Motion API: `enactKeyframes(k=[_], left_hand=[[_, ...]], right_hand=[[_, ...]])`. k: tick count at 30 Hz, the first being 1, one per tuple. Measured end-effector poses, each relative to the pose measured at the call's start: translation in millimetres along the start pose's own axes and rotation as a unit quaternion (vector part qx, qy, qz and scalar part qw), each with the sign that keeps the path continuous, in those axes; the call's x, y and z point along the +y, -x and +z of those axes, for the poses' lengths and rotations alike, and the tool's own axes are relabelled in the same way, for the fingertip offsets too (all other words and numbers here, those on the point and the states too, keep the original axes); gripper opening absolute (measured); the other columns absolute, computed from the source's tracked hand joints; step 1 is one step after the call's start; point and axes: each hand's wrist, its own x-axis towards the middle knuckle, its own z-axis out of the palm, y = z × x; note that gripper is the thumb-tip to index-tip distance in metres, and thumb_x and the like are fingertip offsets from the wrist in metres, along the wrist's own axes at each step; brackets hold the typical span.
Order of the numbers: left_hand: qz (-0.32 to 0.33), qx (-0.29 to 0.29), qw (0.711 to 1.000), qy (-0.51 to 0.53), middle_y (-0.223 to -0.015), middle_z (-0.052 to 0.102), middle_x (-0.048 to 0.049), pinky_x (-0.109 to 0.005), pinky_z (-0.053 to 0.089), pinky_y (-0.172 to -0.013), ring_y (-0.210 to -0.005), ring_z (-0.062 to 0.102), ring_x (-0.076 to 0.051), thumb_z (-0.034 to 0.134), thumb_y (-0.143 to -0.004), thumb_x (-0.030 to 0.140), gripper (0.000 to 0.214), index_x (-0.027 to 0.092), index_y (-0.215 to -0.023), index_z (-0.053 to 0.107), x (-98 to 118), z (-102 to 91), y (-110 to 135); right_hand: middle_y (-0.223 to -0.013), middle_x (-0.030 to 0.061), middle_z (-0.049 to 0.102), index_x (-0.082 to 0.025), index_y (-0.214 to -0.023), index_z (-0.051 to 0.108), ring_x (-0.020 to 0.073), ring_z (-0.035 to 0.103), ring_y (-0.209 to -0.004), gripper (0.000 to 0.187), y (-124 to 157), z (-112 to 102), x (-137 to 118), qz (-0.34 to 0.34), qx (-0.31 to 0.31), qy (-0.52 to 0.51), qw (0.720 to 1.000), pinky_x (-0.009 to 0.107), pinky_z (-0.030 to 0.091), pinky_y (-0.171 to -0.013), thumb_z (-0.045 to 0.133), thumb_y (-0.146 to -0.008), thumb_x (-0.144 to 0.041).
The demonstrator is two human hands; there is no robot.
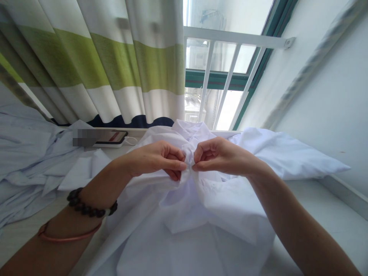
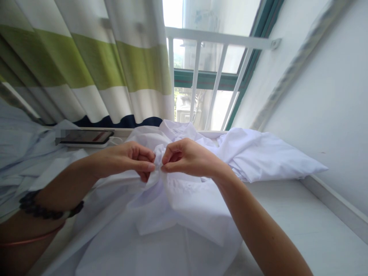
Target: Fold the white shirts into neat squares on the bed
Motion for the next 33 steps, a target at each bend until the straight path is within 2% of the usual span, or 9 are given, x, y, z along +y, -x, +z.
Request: enactKeyframes(k=[5,14,19,25,33], left_hand=[[0.008,0.021,1.0,0.012,-0.067,0.067,0.0016,-0.019,0.054,-0.063,-0.061,0.063,-0.01,0.074,-0.074,0.035,0.022,0.014,-0.077,0.068,-1.4,0.9,-2.3],[0.011,0.006,1.0,0.011,-0.066,0.067,0.0022,-0.019,0.055,-0.063,-0.062,0.065,-0.01,0.073,-0.077,0.03,0.017,0.015,-0.075,0.069,-1.1,1.2,-1.6],[0.014,0.022,1.0,0.014,-0.064,0.066,0.0028,-0.02,0.056,-0.064,-0.061,0.065,-0.01,0.073,-0.077,0.03,0.016,0.015,-0.074,0.069,-1.7,3.0,-1.0],[0.015,0.027,1.0,0.001,-0.066,0.067,0.0024,-0.02,0.056,-0.063,-0.061,0.064,-0.01,0.072,-0.077,0.032,0.017,0.016,-0.076,0.071,-1.5,4.6,-1.5],[0.006,0.026,1.0,-0.002,-0.064,0.066,0.0027,-0.018,0.055,-0.062,-0.061,0.064,-0.009,0.074,-0.075,0.033,0.019,0.015,-0.072,0.069,1.5,6.4,-1.3]], right_hand=[[-0.068,-0.0006,0.063,-0.016,-0.073,0.064,0.0117,0.057,-0.065,0.006,0.3,-0.9,1.5,-0.009,0.0,-0.002,1.0,0.023,0.043,-0.058,0.068,-0.072,-0.021],[-0.068,-0.0013,0.063,-0.016,-0.072,0.064,0.0106,0.057,-0.065,0.008,-2.1,-2.7,7.3,-0.011,-0.008,-0.065,0.998,0.022,0.043,-0.059,0.071,-0.071,-0.021],[-0.069,-0.0014,0.065,-0.016,-0.073,0.065,0.0106,0.059,-0.066,0.01,-1.9,-4.0,8.8,0.0,-0.006,-0.079,0.997,0.022,0.045,-0.061,0.073,-0.07,-0.021],[-0.075,0.0022,0.07,-0.014,-0.081,0.072,0.0132,0.064,-0.073,0.015,0.8,-8.3,6.7,0.007,-0.02,-0.091,0.996,0.027,0.051,-0.072,0.07,-0.076,-0.028],[-0.079,0.0003,0.069,-0.015,-0.087,0.067,0.0112,0.063,-0.074,0.015,-1.8,-7.8,12.5,-0.006,-0.054,-0.147,0.988,0.025,0.052,-0.071,0.07,-0.072,-0.016]])
